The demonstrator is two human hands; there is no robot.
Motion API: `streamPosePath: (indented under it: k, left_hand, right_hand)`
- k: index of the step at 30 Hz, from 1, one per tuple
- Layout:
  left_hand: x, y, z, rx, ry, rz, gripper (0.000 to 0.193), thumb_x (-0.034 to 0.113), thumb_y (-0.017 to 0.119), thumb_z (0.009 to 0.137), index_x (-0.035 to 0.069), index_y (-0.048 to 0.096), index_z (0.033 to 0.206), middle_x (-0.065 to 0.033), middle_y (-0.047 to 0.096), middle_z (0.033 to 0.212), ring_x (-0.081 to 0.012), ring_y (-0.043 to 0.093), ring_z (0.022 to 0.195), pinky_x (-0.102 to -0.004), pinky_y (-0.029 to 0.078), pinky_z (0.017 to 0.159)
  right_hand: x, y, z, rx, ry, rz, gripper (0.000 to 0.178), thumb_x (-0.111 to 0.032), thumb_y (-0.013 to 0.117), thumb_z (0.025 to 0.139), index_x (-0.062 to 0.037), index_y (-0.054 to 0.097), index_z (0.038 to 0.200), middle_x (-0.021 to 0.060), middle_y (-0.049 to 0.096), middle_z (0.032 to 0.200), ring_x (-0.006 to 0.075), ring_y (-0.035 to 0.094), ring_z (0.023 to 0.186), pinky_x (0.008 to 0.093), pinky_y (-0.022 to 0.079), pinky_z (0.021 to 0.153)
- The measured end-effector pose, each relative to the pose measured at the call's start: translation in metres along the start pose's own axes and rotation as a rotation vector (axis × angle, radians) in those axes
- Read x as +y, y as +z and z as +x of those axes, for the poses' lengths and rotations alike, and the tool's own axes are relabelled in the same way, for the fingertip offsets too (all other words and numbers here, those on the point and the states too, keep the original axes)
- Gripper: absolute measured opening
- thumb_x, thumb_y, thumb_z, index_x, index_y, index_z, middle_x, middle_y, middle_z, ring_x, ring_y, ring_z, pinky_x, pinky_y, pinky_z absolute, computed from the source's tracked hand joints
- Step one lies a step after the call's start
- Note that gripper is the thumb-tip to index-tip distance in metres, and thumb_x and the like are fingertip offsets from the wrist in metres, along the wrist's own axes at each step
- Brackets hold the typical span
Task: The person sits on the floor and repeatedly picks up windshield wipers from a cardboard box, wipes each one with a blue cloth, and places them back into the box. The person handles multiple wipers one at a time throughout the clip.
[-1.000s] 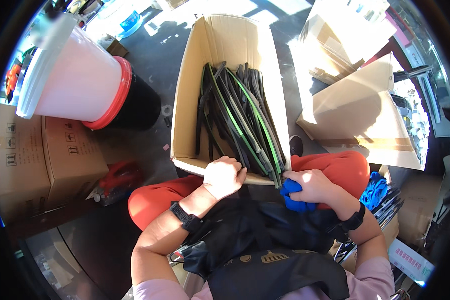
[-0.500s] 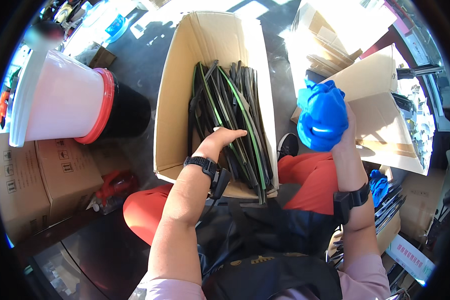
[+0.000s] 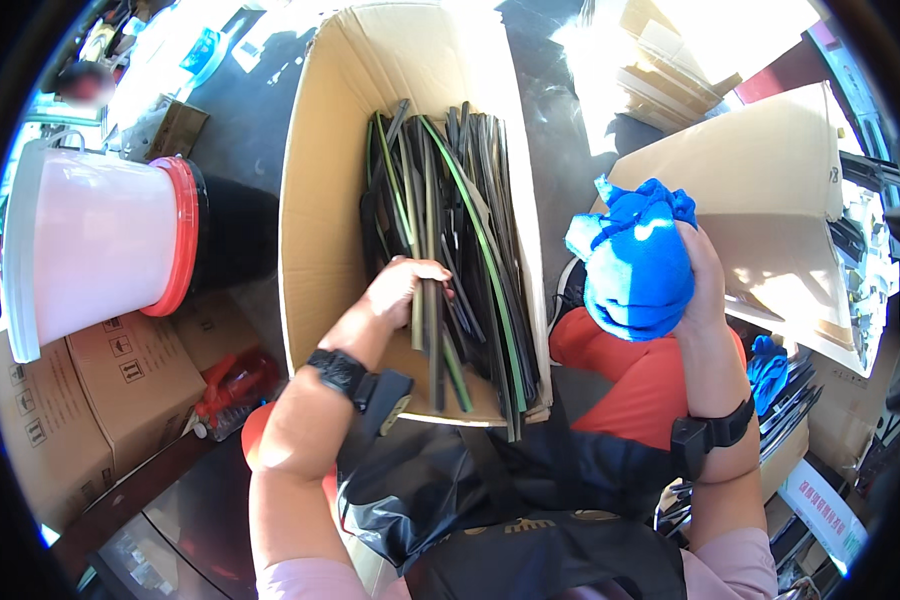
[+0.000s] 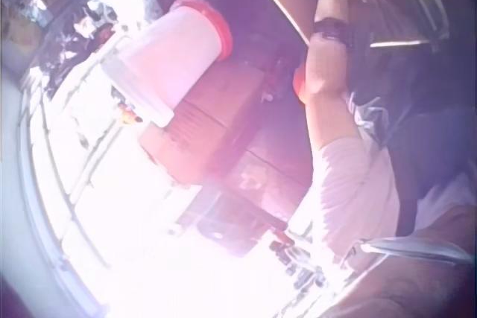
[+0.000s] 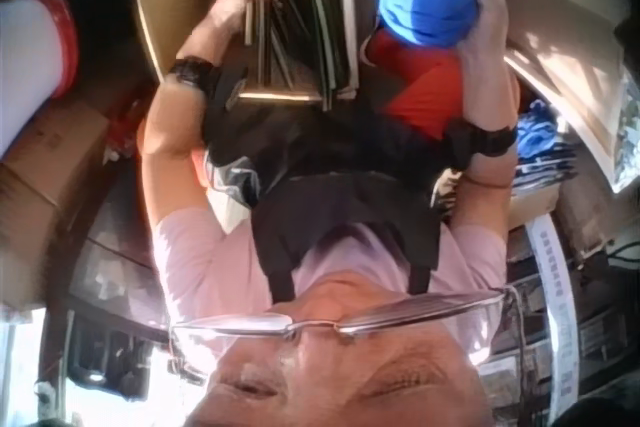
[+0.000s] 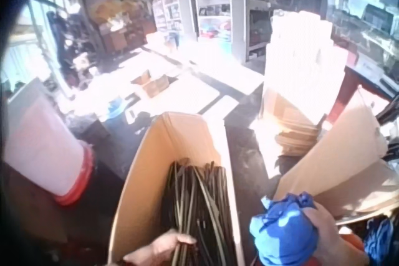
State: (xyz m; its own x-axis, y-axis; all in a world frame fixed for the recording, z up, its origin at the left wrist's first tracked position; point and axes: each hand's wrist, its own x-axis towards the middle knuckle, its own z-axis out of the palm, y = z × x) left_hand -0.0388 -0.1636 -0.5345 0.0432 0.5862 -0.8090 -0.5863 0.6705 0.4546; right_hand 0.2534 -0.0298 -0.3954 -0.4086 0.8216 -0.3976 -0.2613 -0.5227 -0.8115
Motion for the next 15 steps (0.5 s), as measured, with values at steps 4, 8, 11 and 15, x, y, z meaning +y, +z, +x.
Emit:
streamPosePath:
  k: [4, 8, 11, 15]
  left_hand:
    - [0.044, 0.009, -0.061, 0.027, 0.021, -0.022, 0.015, 0.011, 0.064, 0.072, -0.001, 0.06, 0.079, -0.0144, 0.063, 0.075, -0.0247, 0.063, 0.069, -0.038, 0.054, 0.068]
    - [0.045, 0.008, -0.106, 0.053, 0.03, -0.153, 0.024, 0.014, 0.06, 0.073, -0.005, 0.058, 0.087, -0.0132, 0.061, 0.082, -0.0218, 0.061, 0.072, -0.032, 0.052, 0.072]
    - [0.028, 0.006, -0.128, -0.06, 0.036, -0.415, 0.042, 0.013, 0.055, 0.071, -0.011, 0.045, 0.104, -0.0153, 0.05, 0.092, -0.0204, 0.051, 0.078, -0.0303, 0.047, 0.074]
    - [0.004, 0.009, -0.156, -0.211, 0.046, -0.691, 0.061, 0.009, 0.057, 0.066, -0.01, 0.035, 0.12, -0.009, 0.039, 0.089, -0.0155, 0.041, 0.076, -0.0261, 0.038, 0.068]
  right_hand:
    - [-0.001, 0.001, 0.0, 0.01, -0.008, 0.0, 0.029, -0.024, 0.054, 0.088, -0.0018, 0.055, 0.106, 0.0084, 0.063, 0.094, 0.0151, 0.062, 0.083, 0.0294, 0.051, 0.077]
    - [0.0, 0.004, -0.002, -0.003, -0.009, -0.002, 0.031, -0.024, 0.054, 0.087, -0.0012, 0.054, 0.108, 0.0095, 0.063, 0.096, 0.0163, 0.062, 0.085, 0.0307, 0.051, 0.08]
    - [0.002, 0.005, -0.003, -0.004, 0.009, 0.01, 0.032, -0.023, 0.055, 0.087, -0.0011, 0.053, 0.11, 0.0098, 0.062, 0.098, 0.0168, 0.062, 0.087, 0.0312, 0.05, 0.081]
    - [0.003, 0.009, -0.007, -0.011, 0.004, 0.008, 0.032, -0.022, 0.055, 0.087, -0.0019, 0.053, 0.111, 0.0092, 0.062, 0.099, 0.0162, 0.061, 0.089, 0.0307, 0.05, 0.082]
